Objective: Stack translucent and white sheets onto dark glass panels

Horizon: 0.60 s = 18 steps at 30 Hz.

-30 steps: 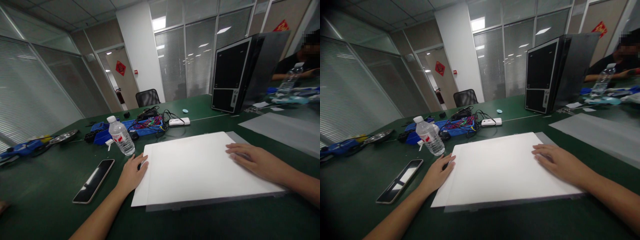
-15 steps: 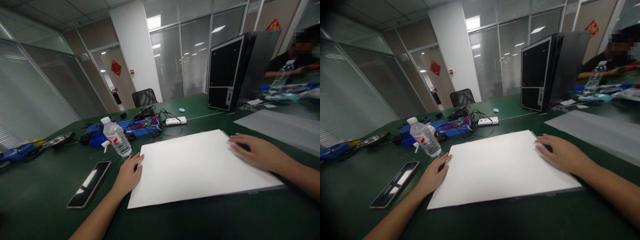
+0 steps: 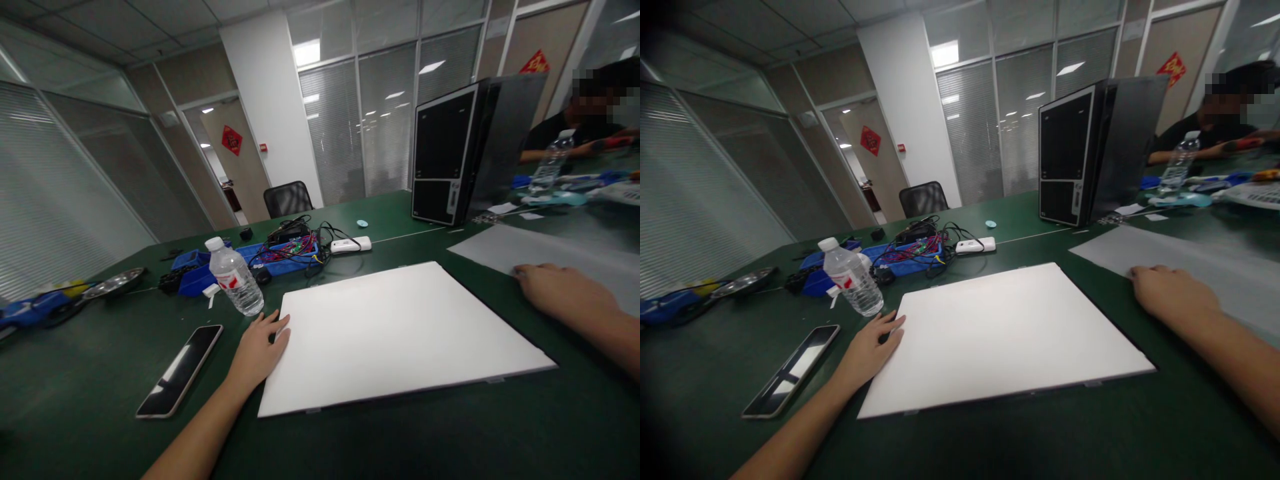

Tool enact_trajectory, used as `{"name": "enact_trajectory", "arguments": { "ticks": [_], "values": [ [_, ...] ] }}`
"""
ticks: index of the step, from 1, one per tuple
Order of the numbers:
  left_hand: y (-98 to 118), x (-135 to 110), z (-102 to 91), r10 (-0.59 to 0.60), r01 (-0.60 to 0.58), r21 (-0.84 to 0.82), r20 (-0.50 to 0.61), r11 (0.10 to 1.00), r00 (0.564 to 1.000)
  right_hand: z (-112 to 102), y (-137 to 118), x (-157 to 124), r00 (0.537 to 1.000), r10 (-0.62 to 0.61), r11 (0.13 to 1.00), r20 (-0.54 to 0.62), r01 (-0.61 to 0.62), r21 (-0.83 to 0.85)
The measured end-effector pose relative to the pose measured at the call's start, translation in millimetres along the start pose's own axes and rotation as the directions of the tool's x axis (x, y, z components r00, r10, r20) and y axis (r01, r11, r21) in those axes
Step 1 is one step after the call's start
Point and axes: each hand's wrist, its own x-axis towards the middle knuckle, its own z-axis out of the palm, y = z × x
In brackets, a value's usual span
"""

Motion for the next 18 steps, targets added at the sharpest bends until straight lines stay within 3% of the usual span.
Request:
{"name": "enact_trajectory", "arguments": {
  "ticks": [5,11,13,15,18],
  "values": [
    [0.4,0.0,0.7,-0.010,0.010,-0.004,0.001,1.000,1.000,-21.8,-22.3,-6.9,0.990,0.088,0.995,0.108,-0.082,-0.054],
    [-0.7,0.0,1.1,0.004,-0.004,-0.007,-0.016,1.000,1.000,-45.1,-53.0,-16.8,0.999,0.016,0.999,0.043,-0.014,-0.049],
    [-0.7,-0.3,1.0,0.016,-0.016,-0.014,-0.025,1.000,1.000,-49.0,-68.6,-24.2,0.995,-0.104,0.995,-0.004,0.104,0.002],
    [-0.7,-0.5,0.9,0.032,-0.032,-0.016,-0.027,0.999,0.999,-51.1,-86.8,-35.0,0.951,-0.309,0.943,-0.025,0.310,0.122],
    [-0.7,-0.5,0.5,0.043,-0.043,-0.003,-0.018,0.999,0.999,-53.1,-116.8,-55.4,0.795,-0.606,0.751,-0.032,0.585,0.308]
  ]
}}
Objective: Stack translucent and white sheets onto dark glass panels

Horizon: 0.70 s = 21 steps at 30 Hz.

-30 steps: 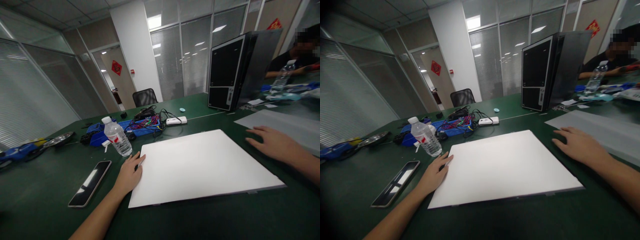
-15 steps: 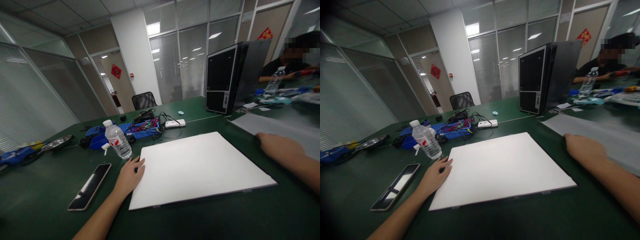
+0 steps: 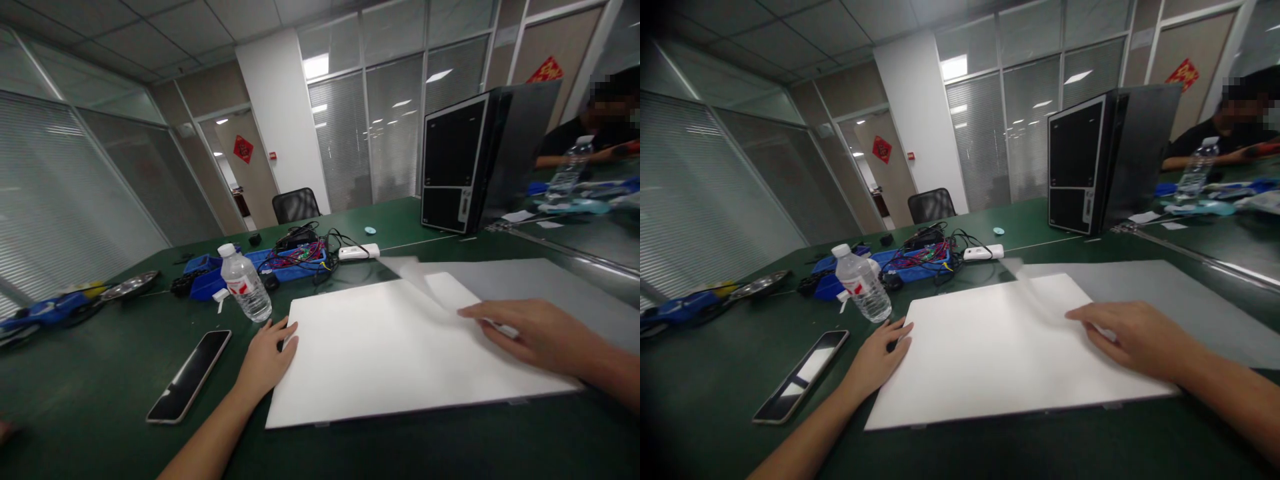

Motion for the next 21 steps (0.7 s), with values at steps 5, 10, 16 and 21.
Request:
{"name": "enact_trajectory", "arguments": {
  "ticks": [5,10,16,21],
  "values": [
    [2.3,-0.4,-2.0,-0.030,0.030,0.016,0.027,0.999,0.999,9.8,-38.9,2.9,0.974,-0.217,0.969,0.068,0.207,0.132],
    [6.1,0.0,-3.9,-0.024,0.024,-0.001,0.021,1.000,0.999,12.0,9.5,2.9,0.998,-0.030,0.997,-0.059,0.034,0.071],
    [7.4,1.1,-5.2,-0.023,0.024,-0.010,0.034,1.000,0.999,21.3,110.4,-7.4,0.932,0.353,0.920,0.078,-0.331,-0.212],
    [1.3,0.5,-1.1,-0.042,0.042,-0.016,0.020,0.999,0.999,26.1,99.2,-7.6,0.917,0.378,0.921,0.128,-0.358,-0.156]
  ]
}}
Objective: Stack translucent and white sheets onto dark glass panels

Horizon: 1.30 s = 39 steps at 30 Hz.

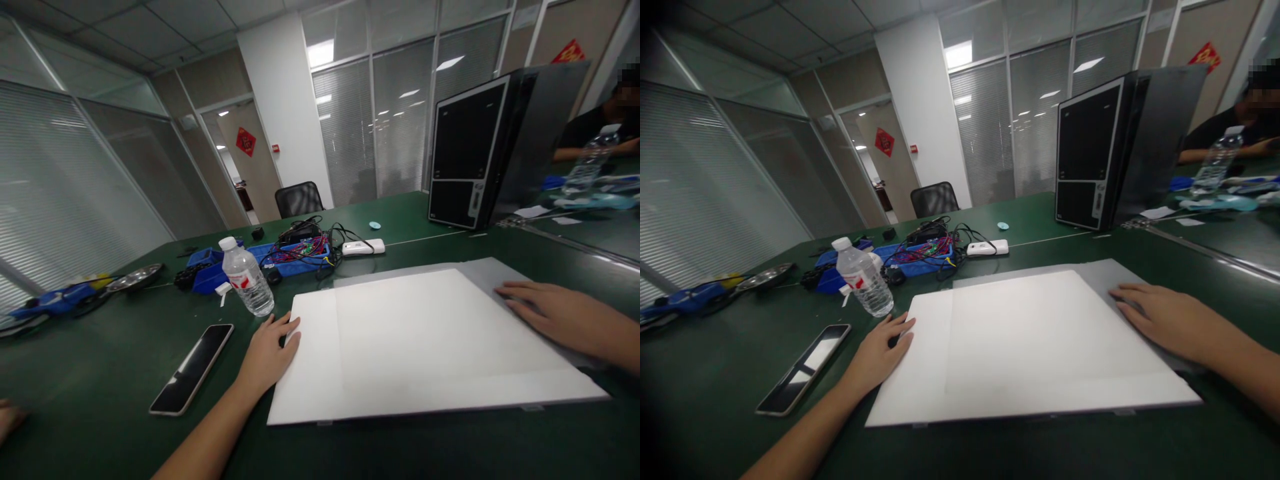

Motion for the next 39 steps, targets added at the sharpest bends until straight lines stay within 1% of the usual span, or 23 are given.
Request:
{"name": "enact_trajectory", "arguments": {
  "ticks": [3,6,10,14,18,23,26,31,35,39],
  "values": [
    [-5.2,-0.2,4.4,0.016,-0.017,-0.021,-0.023,1.000,1.000,0.0,-28.4,-6.4,0.997,-0.066,0.997,-0.032,0.067,0.026],
    [-7.9,-0.5,7.1,0.015,-0.017,-0.040,-0.032,0.999,0.999,1.3,-50.7,-11.5,0.989,-0.137,0.990,-0.054,0.139,0.035],
    [-6.9,-0.6,6.3,-0.001,0.000,-0.031,-0.021,1.000,1.000,-2.2,-69.1,-16.0,0.975,-0.215,0.972,-0.054,0.219,0.088],
    [-4.6,-0.8,4.0,-0.032,0.031,-0.036,-0.019,0.999,0.999,-10.9,-80.5,-18.4,0.960,-0.276,0.952,-0.040,0.279,0.127],
    [-2.6,-1.0,2.8,-0.065,0.064,-0.033,-0.014,0.997,0.998,-14.3,-84.3,-20.9,0.945,-0.324,0.937,-0.037,0.326,0.121],
    [0.6,-1.1,1.0,-0.065,0.065,-0.031,0.000,0.997,0.998,-6.9,-79.0,-23.3,0.952,-0.305,0.942,-0.023,0.305,0.139],
    [1.7,-1.2,0.5,-0.072,0.072,-0.027,-0.010,0.997,0.997,-3.6,-76.2,-23.3,0.951,-0.310,0.939,-0.008,0.308,0.156],
    [-2.0,-1.6,3.7,-0.046,0.045,-0.026,-0.041,0.999,0.998,-6.7,-77.1,-23.9,0.949,-0.316,0.934,0.010,0.309,0.176],
    [-5.8,-1.7,6.6,-0.030,0.028,-0.036,-0.055,0.999,0.998,-8.8,-78.7,-24.7,0.945,-0.328,0.924,-0.019,0.324,0.200],
    [-5.1,-1.7,6.4,-0.021,0.018,-0.052,-0.069,0.998,0.997,-5.0,-77.1,-23.7,0.940,-0.336,0.919,-0.058,0.340,0.199]
  ]
}}
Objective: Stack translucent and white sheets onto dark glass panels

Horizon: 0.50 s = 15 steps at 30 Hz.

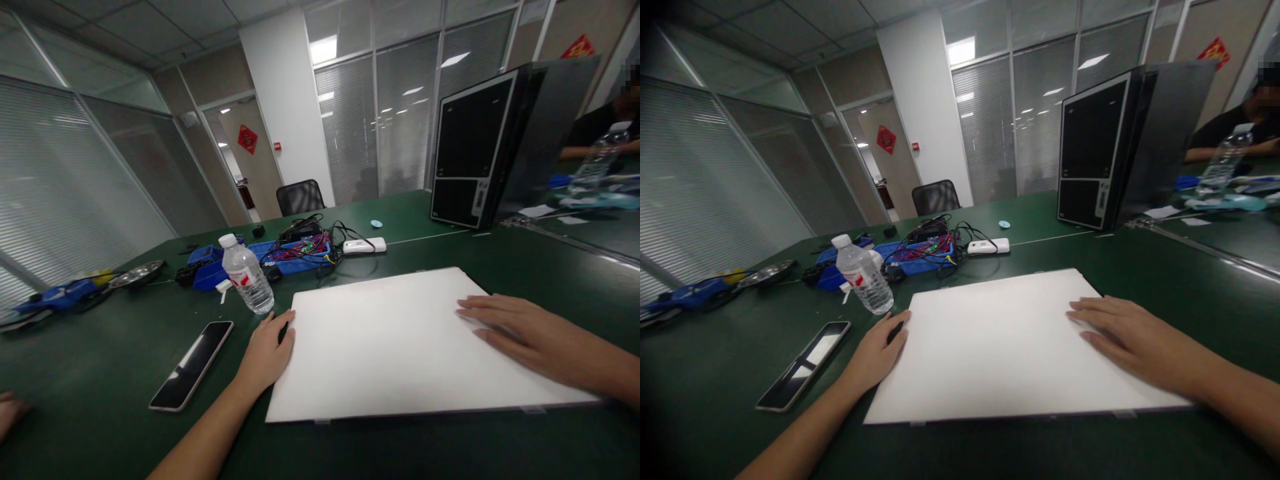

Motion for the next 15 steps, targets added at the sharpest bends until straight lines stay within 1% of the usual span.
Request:
{"name": "enact_trajectory", "arguments": {
  "ticks": [3,8,13,15],
  "values": [
    [1.4,0.0,-0.8,0.001,-0.001,0.001,-0.008,1.000,1.000,3.0,4.6,-0.4,1.000,-0.002,1.000,0.002,0.002,-0.015],
    [1.6,0.1,-0.7,0.006,-0.007,0.040,0.027,0.999,1.000,4.4,10.5,-3.0,1.000,-0.006,1.000,0.016,0.006,-0.021],
    [0.6,0.6,-0.1,0.040,-0.042,0.046,0.044,0.998,0.998,0.5,6.7,-2.7,1.000,-0.002,0.999,0.031,0.003,-0.032],
    [0.2,0.5,0.1,0.039,-0.041,0.047,0.039,0.998,0.998,-2.5,2.5,-1.2,0.999,-0.031,0.997,0.016,0.032,-0.067]
  ]
}}
